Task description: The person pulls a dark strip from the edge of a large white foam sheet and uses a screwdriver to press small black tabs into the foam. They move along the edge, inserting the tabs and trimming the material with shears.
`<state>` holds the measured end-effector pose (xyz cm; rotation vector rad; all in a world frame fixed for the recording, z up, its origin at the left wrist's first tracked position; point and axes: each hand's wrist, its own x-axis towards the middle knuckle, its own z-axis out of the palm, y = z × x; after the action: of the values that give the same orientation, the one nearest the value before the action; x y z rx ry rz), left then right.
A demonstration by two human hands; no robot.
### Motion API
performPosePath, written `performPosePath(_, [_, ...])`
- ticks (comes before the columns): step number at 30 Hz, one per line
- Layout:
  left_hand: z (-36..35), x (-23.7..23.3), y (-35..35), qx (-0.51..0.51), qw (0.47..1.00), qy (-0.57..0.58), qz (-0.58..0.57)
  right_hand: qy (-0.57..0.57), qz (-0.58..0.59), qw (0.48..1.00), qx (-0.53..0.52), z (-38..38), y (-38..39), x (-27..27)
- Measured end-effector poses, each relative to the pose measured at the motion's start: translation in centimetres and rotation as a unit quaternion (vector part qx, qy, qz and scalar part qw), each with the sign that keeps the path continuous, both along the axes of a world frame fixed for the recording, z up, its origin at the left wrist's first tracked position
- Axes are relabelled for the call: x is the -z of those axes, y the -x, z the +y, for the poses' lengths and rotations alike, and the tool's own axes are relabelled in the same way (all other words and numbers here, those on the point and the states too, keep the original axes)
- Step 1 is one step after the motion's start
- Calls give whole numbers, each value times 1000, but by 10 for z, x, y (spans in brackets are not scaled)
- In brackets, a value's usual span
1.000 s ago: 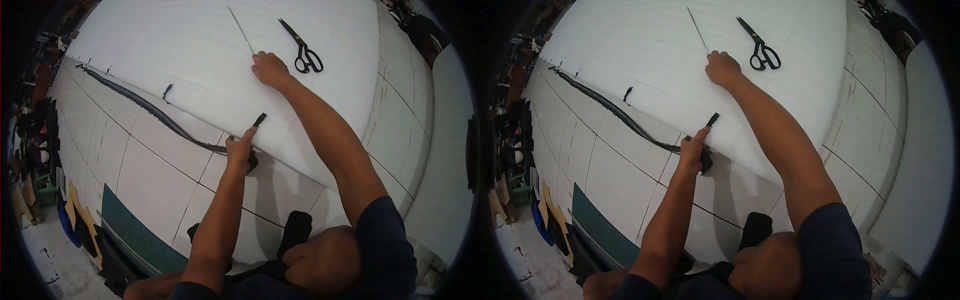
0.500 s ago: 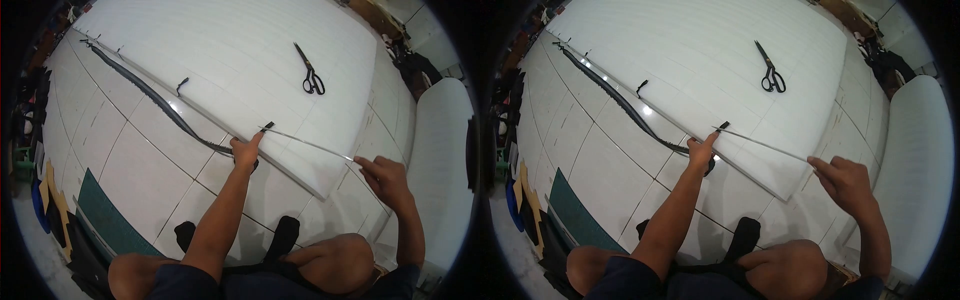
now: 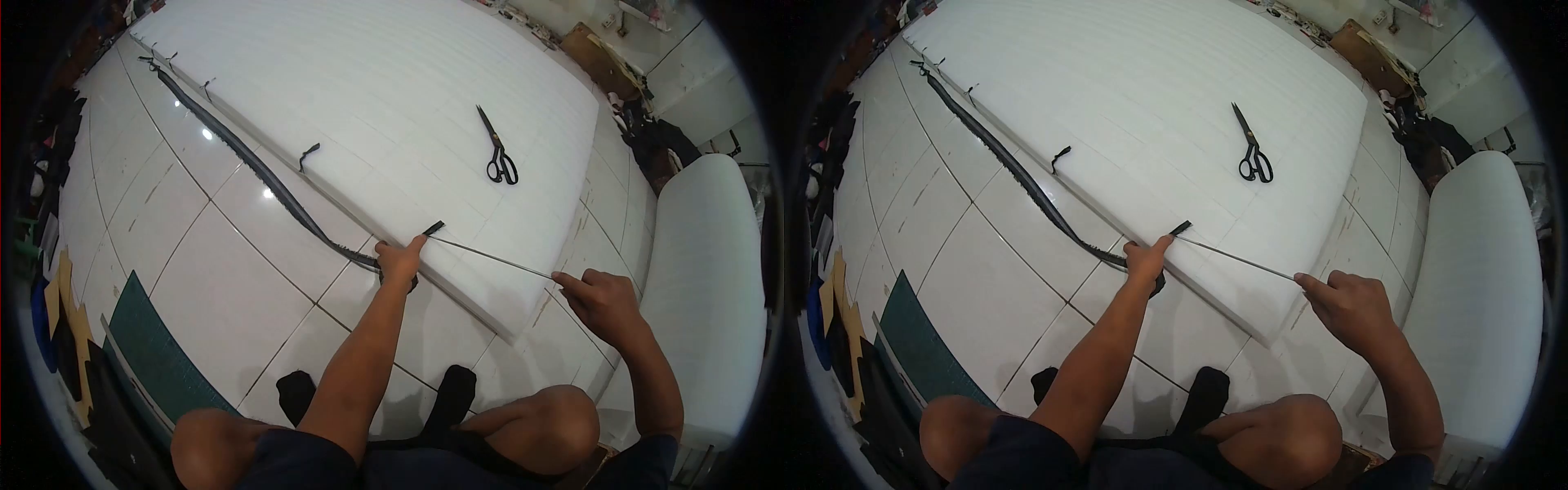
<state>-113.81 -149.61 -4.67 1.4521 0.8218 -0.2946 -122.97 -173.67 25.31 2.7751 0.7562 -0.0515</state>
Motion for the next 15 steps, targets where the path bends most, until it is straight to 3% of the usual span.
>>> performPosePath(15, [7,-18,0,19,999,14,29,7,92,995,35,32,-42,-29])
